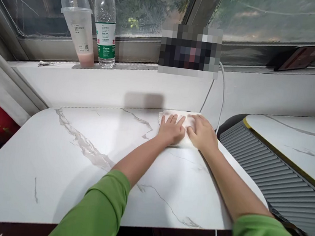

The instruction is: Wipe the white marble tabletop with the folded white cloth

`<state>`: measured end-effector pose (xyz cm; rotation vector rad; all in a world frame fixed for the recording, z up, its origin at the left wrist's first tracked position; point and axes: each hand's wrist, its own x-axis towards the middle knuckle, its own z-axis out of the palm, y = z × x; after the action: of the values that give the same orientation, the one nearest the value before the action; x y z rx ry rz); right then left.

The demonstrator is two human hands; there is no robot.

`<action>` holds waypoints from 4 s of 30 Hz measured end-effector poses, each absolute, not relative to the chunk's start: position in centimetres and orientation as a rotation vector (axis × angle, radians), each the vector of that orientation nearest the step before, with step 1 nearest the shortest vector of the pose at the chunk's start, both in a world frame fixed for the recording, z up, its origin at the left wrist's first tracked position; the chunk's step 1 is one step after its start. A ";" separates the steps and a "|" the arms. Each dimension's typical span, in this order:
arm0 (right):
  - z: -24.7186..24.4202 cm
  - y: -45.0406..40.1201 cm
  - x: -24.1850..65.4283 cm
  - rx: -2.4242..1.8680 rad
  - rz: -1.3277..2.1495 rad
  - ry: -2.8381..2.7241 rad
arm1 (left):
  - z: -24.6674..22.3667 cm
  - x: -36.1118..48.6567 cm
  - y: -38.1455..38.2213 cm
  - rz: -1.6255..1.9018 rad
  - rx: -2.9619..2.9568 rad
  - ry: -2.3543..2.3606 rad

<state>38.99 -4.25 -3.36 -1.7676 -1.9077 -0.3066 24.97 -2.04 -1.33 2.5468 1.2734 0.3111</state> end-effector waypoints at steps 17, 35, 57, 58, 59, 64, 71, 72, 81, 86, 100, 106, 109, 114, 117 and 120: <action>-3.7 -17.7 29.1 -1.898 -0.506 -2.063 | 0.0 14.5 -13.3 0.240 2.765 1.066; -3.5 -6.7 26.1 -1.839 -0.398 -2.105 | -0.3 13.3 -4.6 0.305 2.559 1.370; -3.0 -15.2 20.9 -1.603 -0.587 -2.262 | -0.2 6.7 -12.8 0.311 2.692 1.341; -2.8 -16.9 20.6 -1.570 -0.611 -2.263 | -0.1 6.1 -14.4 0.292 2.723 1.297; -2.7 -18.5 20.3 -1.525 -0.633 -2.261 | 0.1 5.6 -16.0 0.275 2.761 1.246; -1.9 -23.0 19.9 -1.299 -0.660 -2.282 | 0.7 3.9 -20.9 0.283 2.943 0.976; -2.5 -18.7 20.6 -1.315 -0.406 -2.298 | 1.1 4.8 -17.5 0.180 2.775 1.143; -2.7 -17.4 20.7 -1.339 -0.326 -2.305 | 1.0 5.1 -16.4 0.163 2.738 1.193; -3.0 -2.8 20.7 -1.530 -0.092 -2.372 | -0.3 6.0 -2.9 0.329 2.654 1.370; -2.6 1.8 20.3 -1.548 -0.082 -2.326 | -0.6 6.3 1.3 0.419 2.624 1.429; -2.6 -9.4 18.3 -1.600 -0.225 -2.324 | -0.4 3.8 -8.4 0.433 2.705 1.363; -2.8 -20.1 16.7 -1.284 -0.367 -2.418 | 0.1 0.6 -19.6 0.453 2.802 1.213; -2.5 -21.5 16.4 -1.245 -0.357 -2.403 | 0.5 0.1 -21.0 0.422 2.795 1.165; -2.1 -16.8 16.5 -1.303 -0.257 -2.451 | 0.4 0.7 -16.4 0.395 2.760 1.255; -1.9 -12.1 16.6 -1.361 -0.218 -2.508 | 0.0 1.1 -12.0 0.385 2.744 1.326; -1.7 -7.1 16.5 -1.392 -0.201 -2.571 | -0.2 1.3 -7.2 0.401 2.740 1.362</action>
<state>16.52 -7.09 -1.69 -1.3917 -2.5713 -0.2007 1.34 -7.24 -0.17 2.7404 1.3619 0.4011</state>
